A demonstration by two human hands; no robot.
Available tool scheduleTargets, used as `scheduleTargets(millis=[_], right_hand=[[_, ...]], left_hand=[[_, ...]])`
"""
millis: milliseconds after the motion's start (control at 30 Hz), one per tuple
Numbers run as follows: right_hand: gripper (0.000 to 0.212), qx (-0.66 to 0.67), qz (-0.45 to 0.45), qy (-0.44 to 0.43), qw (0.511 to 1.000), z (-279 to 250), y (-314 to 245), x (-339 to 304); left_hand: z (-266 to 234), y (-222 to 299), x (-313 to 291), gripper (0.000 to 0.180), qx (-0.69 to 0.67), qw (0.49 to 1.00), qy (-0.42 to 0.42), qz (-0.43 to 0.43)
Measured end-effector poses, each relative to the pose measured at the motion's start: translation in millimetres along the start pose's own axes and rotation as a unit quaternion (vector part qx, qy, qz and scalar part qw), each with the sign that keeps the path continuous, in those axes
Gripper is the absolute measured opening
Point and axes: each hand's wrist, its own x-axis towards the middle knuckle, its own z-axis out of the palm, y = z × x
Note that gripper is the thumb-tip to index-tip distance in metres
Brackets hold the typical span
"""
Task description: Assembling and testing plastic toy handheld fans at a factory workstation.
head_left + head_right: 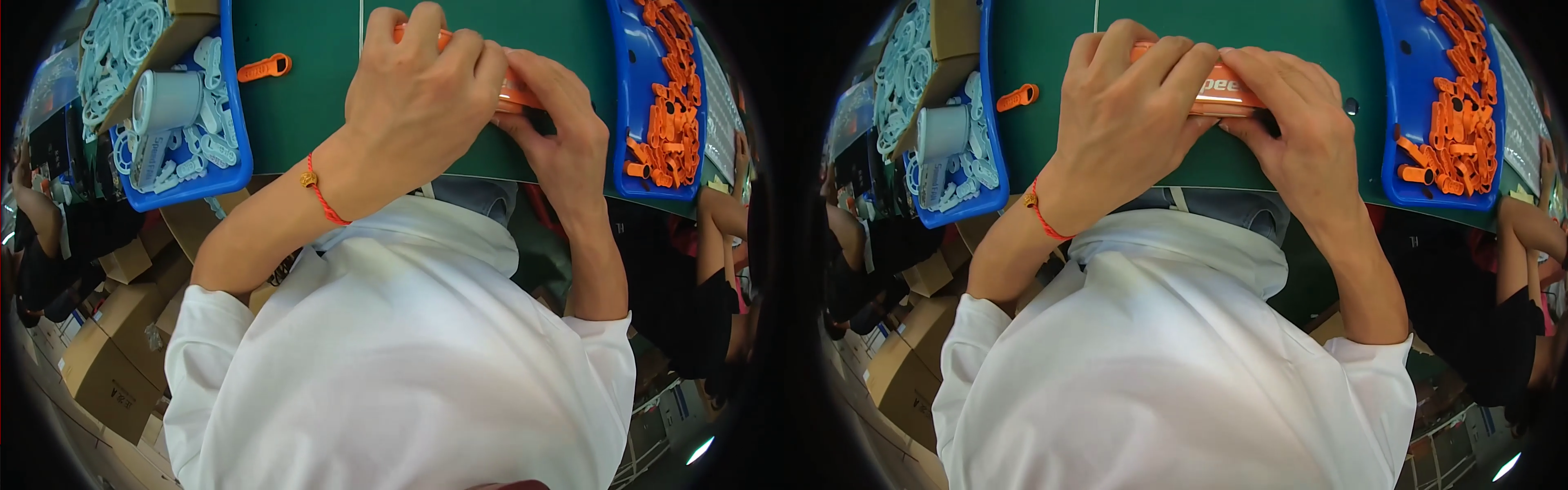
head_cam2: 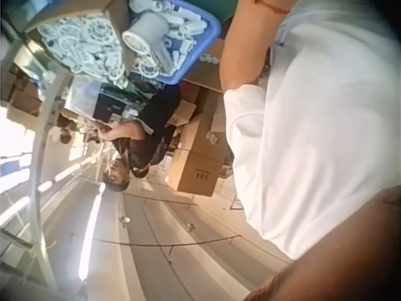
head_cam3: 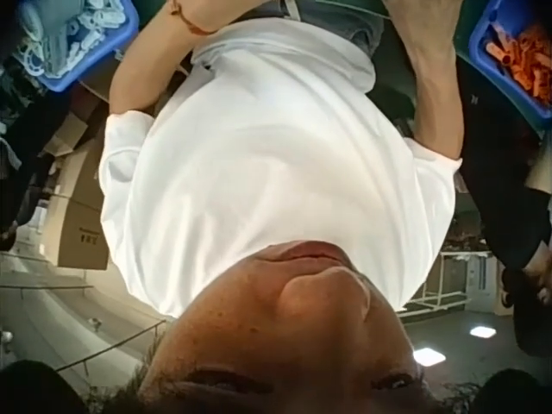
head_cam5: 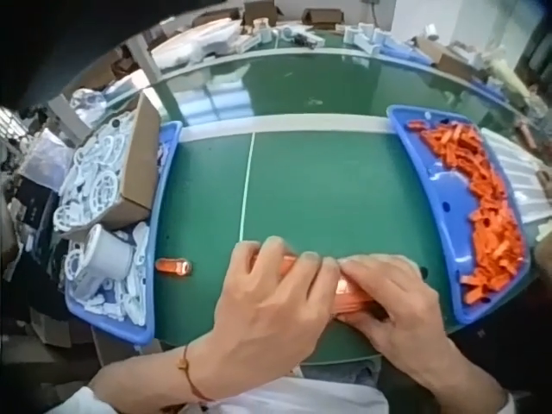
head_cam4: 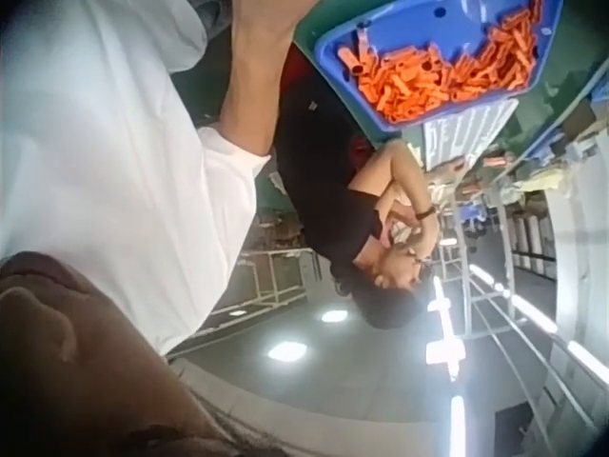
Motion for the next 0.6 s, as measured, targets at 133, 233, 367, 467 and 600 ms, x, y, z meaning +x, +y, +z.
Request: scheduleTargets(millis=[133,233,367,467,600], right_hand=[[0.053,-0.021,0.003,-0.069,0.997,-8,-6,5],[0.051,-0.014,0.027,-0.088,0.996,-15,-13,5],[0.05,-0.016,0.029,-0.08,0.996,-11,-14,5],[0.048,0.02,0.095,-0.069,0.993,-9,-18,0],[0.045,0.001,0.101,-0.046,0.994,-6,-14,4]], left_hand=[[16,-5,0,0.013,0.049,0.992,0.103,0.047],[7,11,0,0.014,0.101,0.993,0.054,0.022],[14,7,-1,0.013,0.07,0.995,0.044,0.055],[11,7,0,0.012,0.059,0.997,0.031,0.048],[13,5,4,0.01,0.043,0.998,0.017,0.042]])
